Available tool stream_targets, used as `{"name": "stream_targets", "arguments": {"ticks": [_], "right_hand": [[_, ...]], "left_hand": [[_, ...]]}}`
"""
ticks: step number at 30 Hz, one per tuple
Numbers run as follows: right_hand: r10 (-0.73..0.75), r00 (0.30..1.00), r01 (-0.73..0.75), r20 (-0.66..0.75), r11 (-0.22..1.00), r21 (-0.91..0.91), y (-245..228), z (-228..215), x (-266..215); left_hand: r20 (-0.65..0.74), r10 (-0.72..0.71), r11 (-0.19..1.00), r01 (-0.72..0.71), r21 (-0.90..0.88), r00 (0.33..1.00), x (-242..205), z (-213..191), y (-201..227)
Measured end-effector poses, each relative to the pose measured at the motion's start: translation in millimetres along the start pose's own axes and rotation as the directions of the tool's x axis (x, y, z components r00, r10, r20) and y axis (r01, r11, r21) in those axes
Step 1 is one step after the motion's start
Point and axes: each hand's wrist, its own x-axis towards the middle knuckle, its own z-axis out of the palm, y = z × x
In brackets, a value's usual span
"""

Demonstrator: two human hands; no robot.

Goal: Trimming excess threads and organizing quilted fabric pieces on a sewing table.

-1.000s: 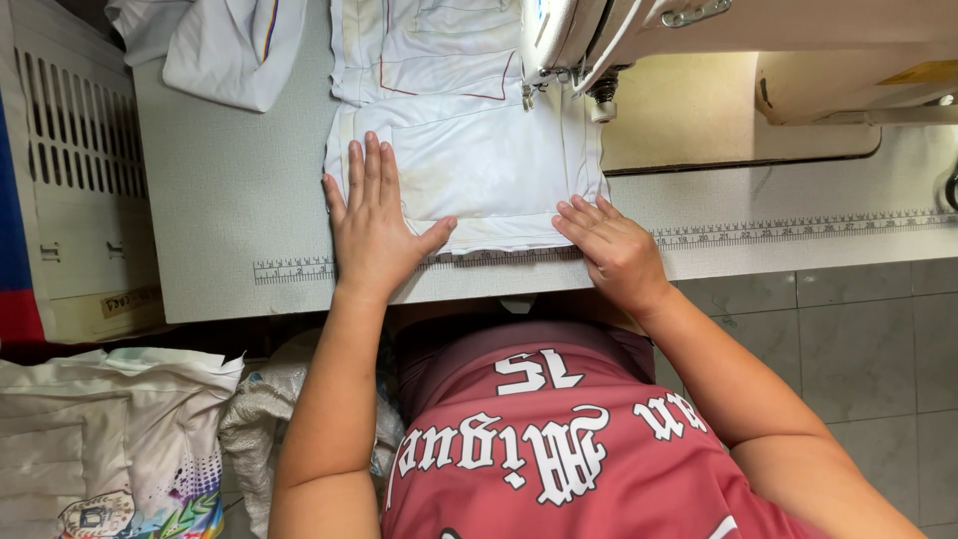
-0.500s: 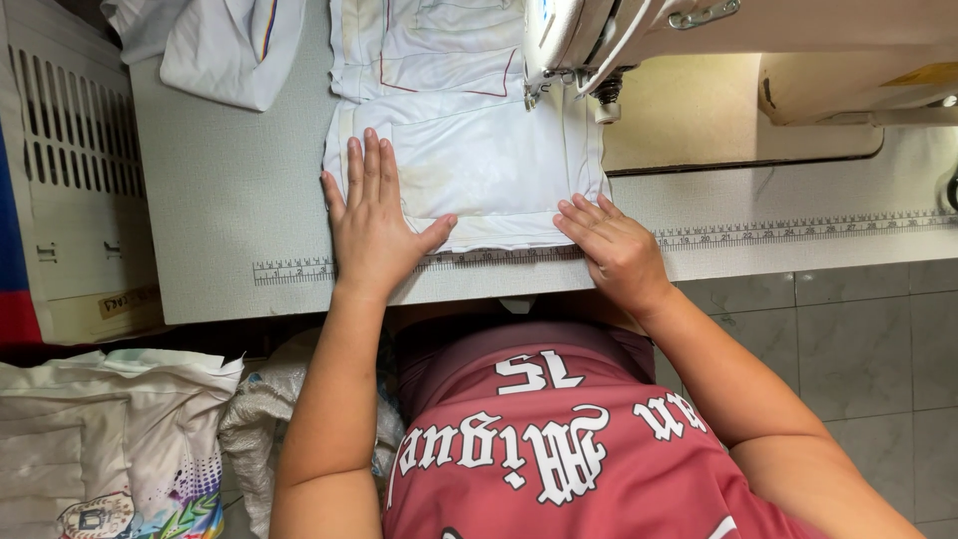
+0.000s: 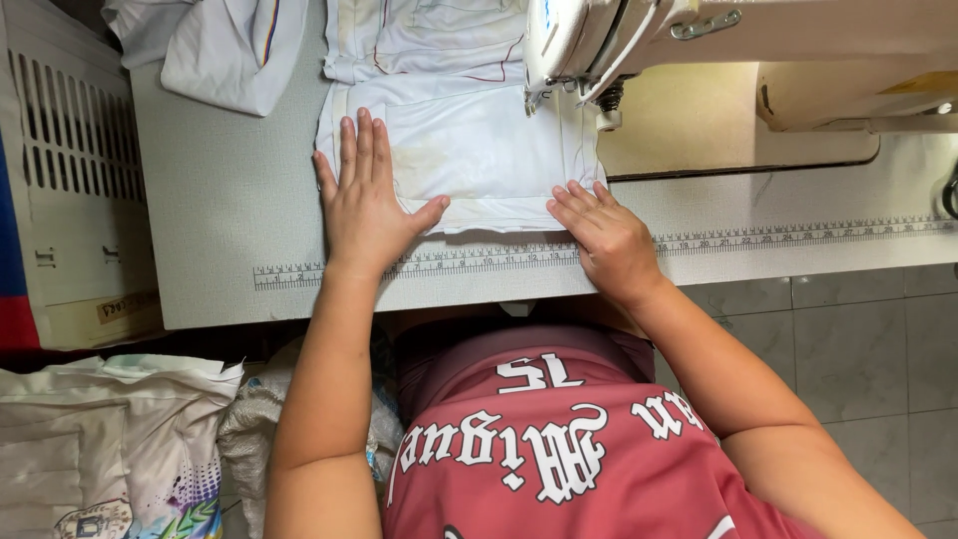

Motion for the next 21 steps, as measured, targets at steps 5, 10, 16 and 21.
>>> {"name": "stream_targets", "arguments": {"ticks": [5,10,16,21], "right_hand": [[-0.002,1.000,0.002,0.003,1.000,-0.012,6.6,3.9,6.6],[-0.003,0.998,0.000,0.065,0.999,0.037,11.1,0.8,15.1],[0.000,0.992,-0.010,0.124,0.997,0.081,16.7,2.8,24.7],[-0.019,0.993,0.011,0.118,0.998,0.070,22.7,7.0,33.6]], "left_hand": [[0.012,-0.011,1.000,0.011,0.003,1.000,8.0,-3.9,-0.6],[0.042,-0.038,0.998,0.036,0.053,0.998,15.8,-12.9,3.7],[0.074,-0.064,0.992,0.055,0.114,0.995,28.6,-18.9,3.2],[0.059,-0.049,0.994,0.043,0.104,0.997,39.9,-18.1,-2.1]]}}
